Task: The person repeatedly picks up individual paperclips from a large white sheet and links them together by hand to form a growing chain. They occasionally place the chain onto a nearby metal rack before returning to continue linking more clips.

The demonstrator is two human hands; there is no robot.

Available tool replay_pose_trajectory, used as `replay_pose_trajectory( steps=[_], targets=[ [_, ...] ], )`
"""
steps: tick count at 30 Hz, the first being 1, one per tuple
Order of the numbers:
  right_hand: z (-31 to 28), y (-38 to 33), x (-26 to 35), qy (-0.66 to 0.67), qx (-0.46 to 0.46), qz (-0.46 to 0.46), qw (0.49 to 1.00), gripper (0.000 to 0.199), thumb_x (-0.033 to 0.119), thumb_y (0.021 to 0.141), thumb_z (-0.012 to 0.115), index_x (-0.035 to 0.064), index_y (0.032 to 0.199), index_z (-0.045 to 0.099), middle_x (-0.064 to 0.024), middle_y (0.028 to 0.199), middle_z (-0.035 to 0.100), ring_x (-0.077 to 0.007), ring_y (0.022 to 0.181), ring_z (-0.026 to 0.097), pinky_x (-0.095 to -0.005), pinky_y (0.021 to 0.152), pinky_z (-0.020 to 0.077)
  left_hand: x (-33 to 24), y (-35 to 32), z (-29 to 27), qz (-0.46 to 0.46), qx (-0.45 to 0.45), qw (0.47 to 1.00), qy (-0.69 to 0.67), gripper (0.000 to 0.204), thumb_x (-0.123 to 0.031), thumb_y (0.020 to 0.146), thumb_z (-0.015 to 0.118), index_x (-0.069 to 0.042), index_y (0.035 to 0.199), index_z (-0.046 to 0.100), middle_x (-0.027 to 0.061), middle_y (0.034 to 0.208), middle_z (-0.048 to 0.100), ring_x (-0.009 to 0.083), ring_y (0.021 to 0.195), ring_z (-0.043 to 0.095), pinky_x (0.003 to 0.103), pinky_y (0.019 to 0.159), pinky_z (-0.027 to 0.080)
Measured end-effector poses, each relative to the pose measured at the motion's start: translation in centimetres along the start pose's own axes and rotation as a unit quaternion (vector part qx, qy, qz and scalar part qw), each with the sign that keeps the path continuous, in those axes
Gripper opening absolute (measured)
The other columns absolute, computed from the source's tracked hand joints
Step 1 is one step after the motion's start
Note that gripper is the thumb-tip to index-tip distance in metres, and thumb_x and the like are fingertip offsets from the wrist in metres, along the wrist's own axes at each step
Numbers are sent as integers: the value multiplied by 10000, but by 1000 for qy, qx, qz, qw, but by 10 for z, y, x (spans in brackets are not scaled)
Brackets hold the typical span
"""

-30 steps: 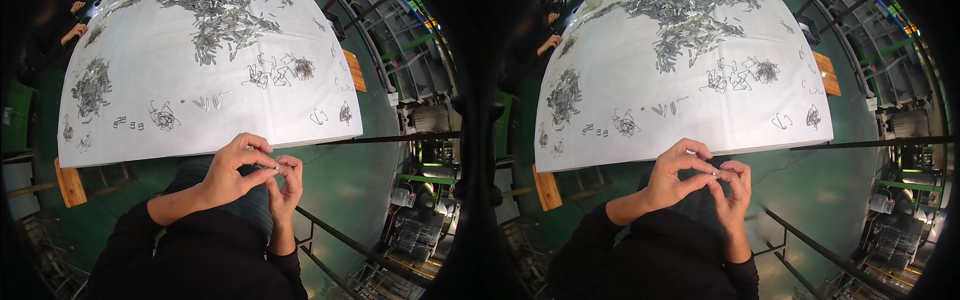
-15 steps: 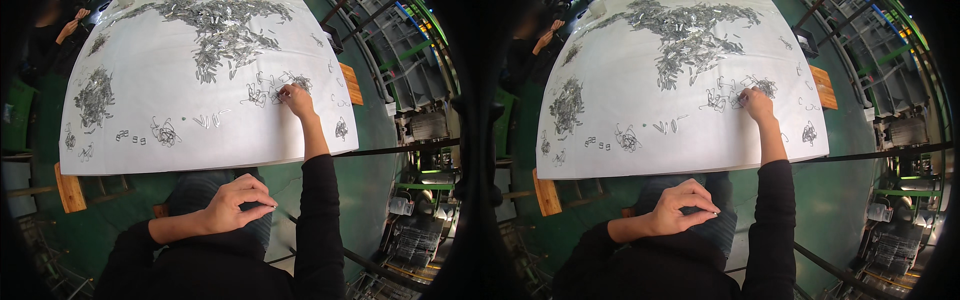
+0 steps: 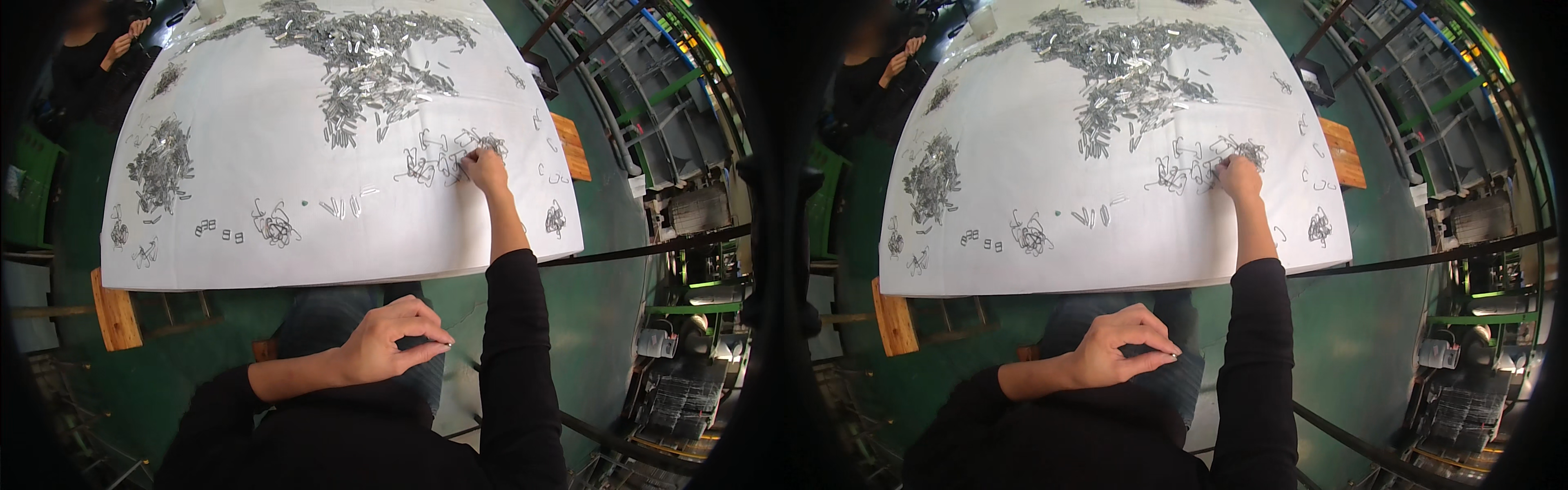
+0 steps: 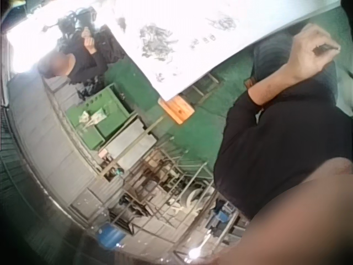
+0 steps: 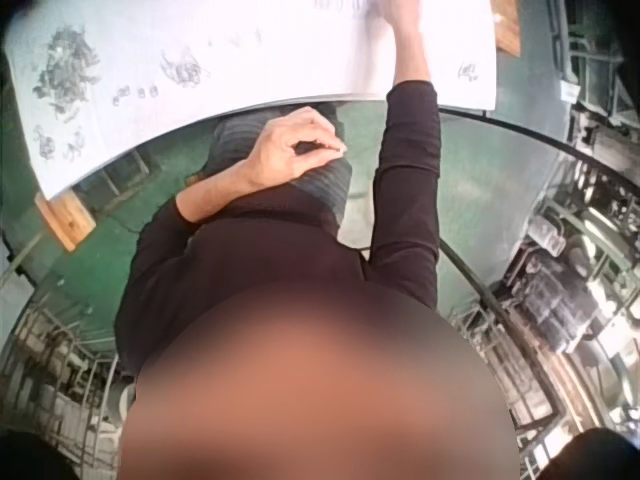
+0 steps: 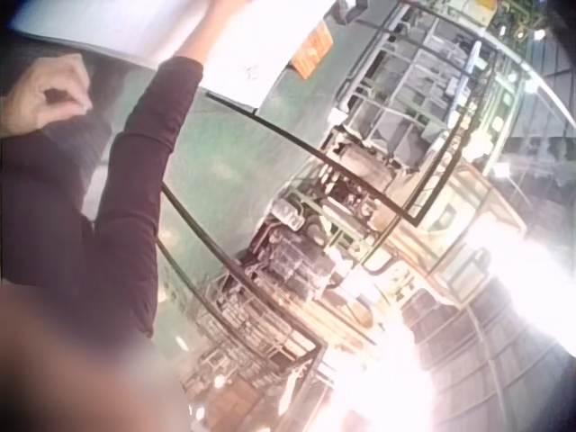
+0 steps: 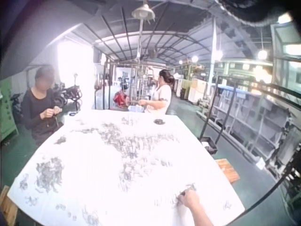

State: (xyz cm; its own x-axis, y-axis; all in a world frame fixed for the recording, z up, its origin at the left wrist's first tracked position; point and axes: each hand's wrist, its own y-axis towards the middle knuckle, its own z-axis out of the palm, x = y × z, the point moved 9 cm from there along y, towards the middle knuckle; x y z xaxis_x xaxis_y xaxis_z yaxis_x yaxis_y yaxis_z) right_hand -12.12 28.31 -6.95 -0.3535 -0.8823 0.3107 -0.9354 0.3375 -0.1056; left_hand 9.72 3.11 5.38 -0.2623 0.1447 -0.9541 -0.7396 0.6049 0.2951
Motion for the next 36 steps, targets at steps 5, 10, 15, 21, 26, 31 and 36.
replay_pose_trajectory(
  steps=[5,10,15,21,26,31,36],
  targets=[
    [27,17,12,-44,48,0,998,262,300,743,643,70,853,702,-158,896,673,-322,830,645,-398,746,505,-1,-2,3,1,-15,1000,12,177,19,722,721,-62,877,696,51,837,630,161,768,592,267,656,478],
    [6,-6,38,-72,-39,-60,995,220,205,794,593,17,893,650,-189,1022,629,-332,900,629,-425,771,507,0,0,5,-9,-5,1000,-8,156,-31,742,723,-73,889,696,54,867,631,162,798,604,264,690,492],
    [-10,-59,49,-40,-77,-122,989,137,128,815,568,1,853,602,-169,986,638,-305,828,643,-415,702,510,1,3,2,-3,-28,999,30,145,-15,739,718,-74,870,694,36,863,655,148,793,603,258,656,486],
    [1,-101,8,383,-5,-48,923,73,34,748,674,-17,783,638,-99,617,629,-131,487,591,-271,443,474,3,11,0,17,-54,998,42,130,-8,745,700,-54,866,687,59,852,668,128,680,594,232,574,468],
    [-5,-143,-6,539,85,62,836,165,126,814,672,-10,900,634,-49,770,642,-104,638,610,-216,544,477,9,13,-2,6,-61,997,46,138,-25,760,692,-75,889,685,43,821,658,98,599,534,221,537,434],
    [-49,-226,18,655,52,57,752,153,97,820,653,-14,921,627,-41,832,602,-95,722,550,-211,616,410,6,11,-6,9,-72,997,42,150,-12,759,687,-71,896,673,32,821,647,95,583,525,213,537,431],
    [-80,-291,48,710,-3,-36,703,83,17,798,633,-6,878,637,-58,980,543,-120,818,502,-244,743,384,5,9,-8,6,-84,996,20,175,8,761,671,-59,922,670,49,822,645,88,600,533,217,551,443]
  ],
)
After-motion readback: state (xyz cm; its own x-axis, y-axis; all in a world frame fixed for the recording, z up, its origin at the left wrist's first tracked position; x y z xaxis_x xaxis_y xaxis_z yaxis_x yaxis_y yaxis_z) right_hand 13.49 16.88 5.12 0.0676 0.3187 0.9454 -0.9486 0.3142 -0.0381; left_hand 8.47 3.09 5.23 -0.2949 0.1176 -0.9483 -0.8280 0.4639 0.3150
